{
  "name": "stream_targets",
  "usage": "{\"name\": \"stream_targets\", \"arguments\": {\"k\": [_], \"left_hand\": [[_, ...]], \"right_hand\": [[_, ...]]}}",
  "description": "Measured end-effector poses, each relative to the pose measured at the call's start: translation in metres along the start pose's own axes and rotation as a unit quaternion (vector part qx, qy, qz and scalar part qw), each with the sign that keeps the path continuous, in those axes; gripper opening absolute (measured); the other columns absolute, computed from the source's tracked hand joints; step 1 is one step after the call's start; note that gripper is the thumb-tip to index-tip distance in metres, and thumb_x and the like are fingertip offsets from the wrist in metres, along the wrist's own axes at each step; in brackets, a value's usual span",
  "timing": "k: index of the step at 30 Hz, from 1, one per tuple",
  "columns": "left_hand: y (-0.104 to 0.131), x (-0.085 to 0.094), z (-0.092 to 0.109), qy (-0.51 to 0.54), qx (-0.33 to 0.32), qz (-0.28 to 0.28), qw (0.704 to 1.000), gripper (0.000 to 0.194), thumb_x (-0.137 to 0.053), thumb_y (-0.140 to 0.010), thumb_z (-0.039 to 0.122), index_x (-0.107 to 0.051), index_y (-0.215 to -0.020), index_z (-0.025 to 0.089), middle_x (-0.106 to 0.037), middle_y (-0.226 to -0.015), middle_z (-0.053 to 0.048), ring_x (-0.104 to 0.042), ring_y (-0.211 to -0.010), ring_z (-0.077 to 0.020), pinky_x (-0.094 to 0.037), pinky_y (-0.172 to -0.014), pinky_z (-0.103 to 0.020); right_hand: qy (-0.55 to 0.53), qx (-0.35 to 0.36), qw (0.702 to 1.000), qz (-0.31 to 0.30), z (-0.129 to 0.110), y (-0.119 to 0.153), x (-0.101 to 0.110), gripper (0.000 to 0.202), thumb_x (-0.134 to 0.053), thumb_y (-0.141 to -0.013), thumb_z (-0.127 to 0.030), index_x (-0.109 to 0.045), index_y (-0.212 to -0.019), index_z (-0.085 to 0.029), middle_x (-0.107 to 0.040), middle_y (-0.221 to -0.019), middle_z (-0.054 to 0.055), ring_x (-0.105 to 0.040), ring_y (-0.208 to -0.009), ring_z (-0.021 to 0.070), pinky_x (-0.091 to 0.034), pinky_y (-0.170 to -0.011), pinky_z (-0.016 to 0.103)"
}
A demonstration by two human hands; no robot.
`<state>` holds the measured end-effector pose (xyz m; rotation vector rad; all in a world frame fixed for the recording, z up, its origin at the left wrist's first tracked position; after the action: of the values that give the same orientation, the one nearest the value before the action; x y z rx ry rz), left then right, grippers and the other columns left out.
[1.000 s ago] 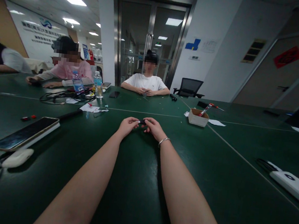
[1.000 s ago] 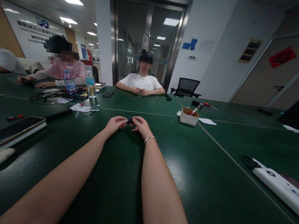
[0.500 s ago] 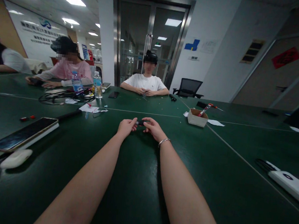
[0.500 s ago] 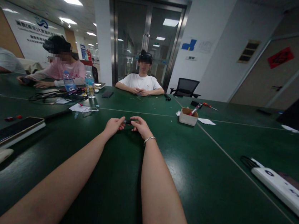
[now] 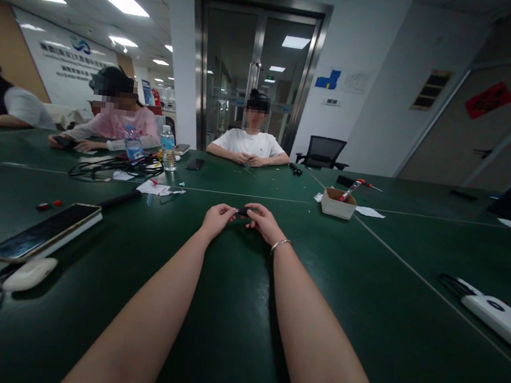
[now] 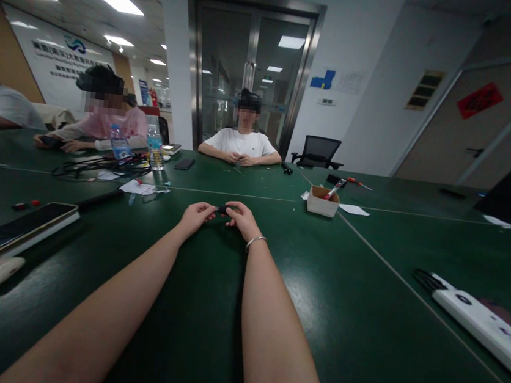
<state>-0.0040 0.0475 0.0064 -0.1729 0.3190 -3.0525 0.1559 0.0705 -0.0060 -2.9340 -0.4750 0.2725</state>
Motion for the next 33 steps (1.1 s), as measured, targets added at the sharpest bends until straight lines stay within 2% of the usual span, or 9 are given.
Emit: {"name": "stream_targets", "arguments": {"k": [3, 5, 10, 15, 23, 33], "left_hand": [[-0.002, 0.009, -0.003, 0.012, 0.013, 0.073, 0.997, 0.025, -0.063, -0.070, 0.039, -0.062, -0.071, 0.014, -0.062, -0.062, -0.002, -0.053, -0.056, -0.0110, -0.040, -0.056, -0.024], [-0.004, 0.011, -0.006, 0.030, 0.018, 0.087, 0.996, 0.028, -0.064, -0.068, 0.042, -0.062, -0.072, 0.014, -0.061, -0.062, -0.002, -0.053, -0.056, -0.0109, -0.039, -0.055, -0.023], [-0.005, 0.003, -0.005, 0.019, -0.005, 0.024, 1.000, 0.032, -0.065, -0.066, 0.046, -0.063, -0.071, 0.015, -0.061, -0.060, -0.002, -0.053, -0.056, -0.0113, -0.039, -0.056, -0.024], [-0.005, -0.002, -0.007, -0.011, -0.016, -0.010, 1.000, 0.031, -0.063, -0.068, 0.045, -0.063, -0.073, 0.015, -0.061, -0.060, -0.002, -0.053, -0.056, -0.0115, -0.039, -0.056, -0.024], [-0.005, 0.000, -0.010, -0.080, -0.014, -0.014, 0.997, 0.040, -0.053, -0.074, 0.053, -0.064, -0.069, 0.015, -0.062, -0.059, -0.004, -0.053, -0.053, -0.0120, -0.038, -0.053, -0.024], [-0.006, 0.001, -0.010, -0.058, 0.011, 0.004, 0.998, 0.045, -0.054, -0.073, 0.056, -0.063, -0.061, 0.014, -0.058, -0.051, -0.003, -0.050, -0.046, -0.0106, -0.037, -0.049, -0.023]], "right_hand": [[-0.021, 0.004, 1.000, 0.003, -0.003, 0.002, 0.000, 0.022, -0.064, -0.078, -0.022, -0.058, -0.099, -0.020, -0.068, -0.076, 0.000, -0.048, -0.040, 0.0025, -0.055, -0.056, 0.023], [-0.028, 0.002, 1.000, 0.010, -0.004, 0.003, 0.001, 0.023, -0.064, -0.078, -0.022, -0.057, -0.100, -0.020, -0.068, -0.077, -0.001, -0.047, -0.040, 0.0022, -0.055, -0.057, 0.024], [-0.001, 0.005, 1.000, -0.012, -0.003, 0.002, -0.003, 0.024, -0.066, -0.076, -0.023, -0.059, -0.098, -0.021, -0.066, -0.079, -0.002, -0.049, -0.042, 0.0023, -0.054, -0.054, 0.022], [0.010, 0.011, 1.000, -0.008, -0.002, 0.001, -0.002, 0.025, -0.068, -0.074, -0.025, -0.061, -0.098, -0.021, -0.062, -0.073, -0.004, -0.050, -0.043, 0.0029, -0.054, -0.055, 0.023], [0.016, 0.010, 1.000, -0.010, -0.001, 0.001, -0.002, 0.028, -0.069, -0.073, -0.026, -0.060, -0.098, -0.019, -0.061, -0.072, -0.004, -0.049, -0.043, 0.0025, -0.054, -0.056, 0.024], [0.032, 0.011, 0.999, -0.019, -0.003, 0.000, -0.005, 0.026, -0.068, -0.074, -0.026, -0.059, -0.098, -0.020, -0.061, -0.072, -0.004, -0.048, -0.042, 0.0023, -0.052, -0.052, 0.022]]}}
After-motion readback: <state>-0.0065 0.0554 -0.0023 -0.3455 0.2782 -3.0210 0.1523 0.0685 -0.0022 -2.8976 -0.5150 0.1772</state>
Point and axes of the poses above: each hand's wrist, its own y-axis away from the middle knuckle, its own x-axis out of the back of the hand, z = x × y, the point moved 5 cm from there along -y, towards the middle knuckle
